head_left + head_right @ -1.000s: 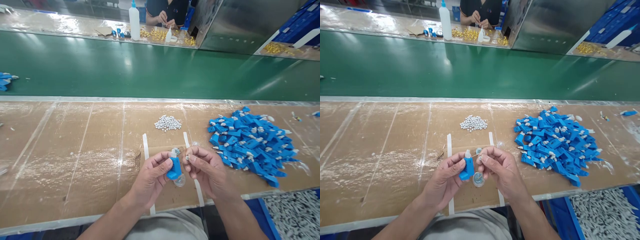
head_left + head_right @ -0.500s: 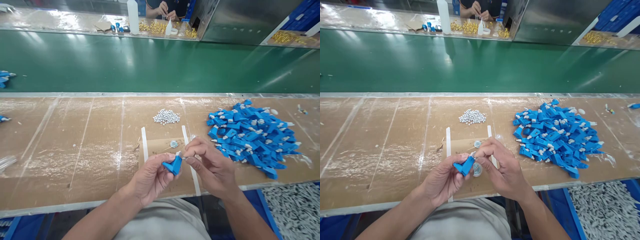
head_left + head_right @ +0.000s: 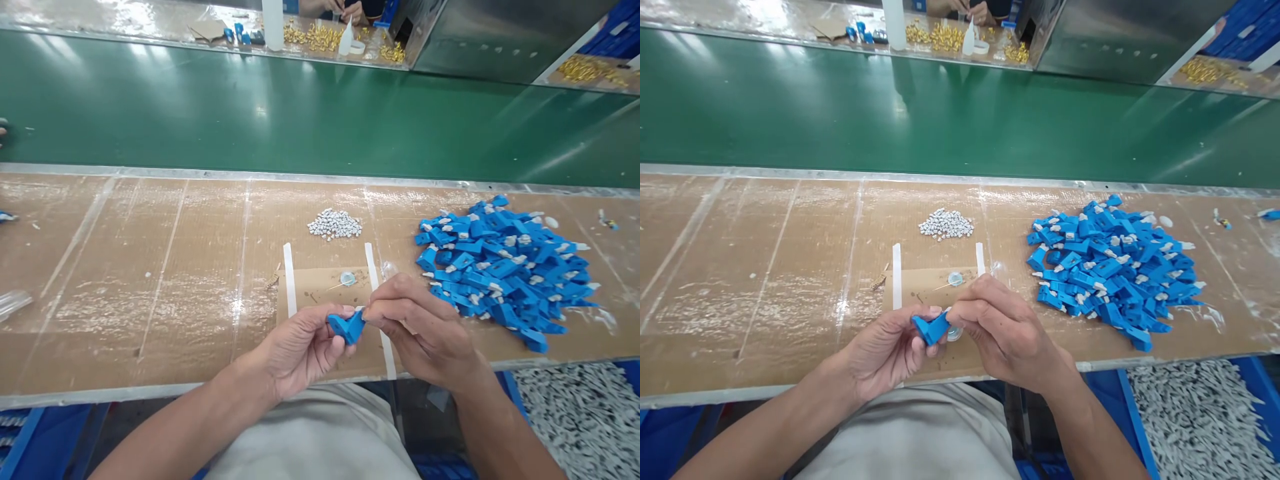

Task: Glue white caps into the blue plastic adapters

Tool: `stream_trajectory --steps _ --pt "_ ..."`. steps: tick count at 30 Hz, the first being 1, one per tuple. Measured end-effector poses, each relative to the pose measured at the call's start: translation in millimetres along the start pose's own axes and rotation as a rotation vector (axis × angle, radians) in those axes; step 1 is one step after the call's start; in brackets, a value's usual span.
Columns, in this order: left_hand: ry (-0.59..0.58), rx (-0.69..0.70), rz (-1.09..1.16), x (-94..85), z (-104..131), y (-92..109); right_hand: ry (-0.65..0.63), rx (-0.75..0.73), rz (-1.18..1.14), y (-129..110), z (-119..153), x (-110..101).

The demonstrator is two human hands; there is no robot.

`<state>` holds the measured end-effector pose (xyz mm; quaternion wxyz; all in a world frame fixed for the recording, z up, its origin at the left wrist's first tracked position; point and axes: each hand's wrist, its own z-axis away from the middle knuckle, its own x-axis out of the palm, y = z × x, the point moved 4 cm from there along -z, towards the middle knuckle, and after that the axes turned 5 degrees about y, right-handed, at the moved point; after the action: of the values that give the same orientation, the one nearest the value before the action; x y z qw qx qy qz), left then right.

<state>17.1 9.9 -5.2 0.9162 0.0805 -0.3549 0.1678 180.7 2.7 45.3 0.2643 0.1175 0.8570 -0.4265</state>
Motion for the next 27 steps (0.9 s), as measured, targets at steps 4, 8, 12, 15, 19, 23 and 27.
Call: stream_trajectory --steps 4,8,12,15,19,23,27 --pt "-0.001 -0.017 -0.016 -1.7 -0.5 0.7 -0.081 -0.065 0.121 -4.2 3.0 -1.8" --pt "-0.001 0.094 -0.12 -1.0 0.6 3.3 -0.075 -0.138 0.18 -8.8 3.5 -3.3" --pt "-0.081 0.226 -0.216 4.5 5.6 4.1 -0.013 -0.063 0.051 -10.0 5.1 -1.3" --pt "-0.147 0.359 -0.266 11.8 11.7 4.5 0.228 0.271 -0.247 -0.7 13.4 1.0" --pt "-0.178 0.431 -0.282 19.0 14.0 1.2 0.28 0.748 -0.855 11.7 32.1 30.7" --pt "-0.17 0.466 -0.308 19.9 9.5 -2.2 0.288 0.883 -1.062 14.6 39.6 52.1" --pt "-0.136 0.516 -0.363 17.1 6.4 -4.0 0.332 0.888 -1.144 14.2 39.9 58.1"
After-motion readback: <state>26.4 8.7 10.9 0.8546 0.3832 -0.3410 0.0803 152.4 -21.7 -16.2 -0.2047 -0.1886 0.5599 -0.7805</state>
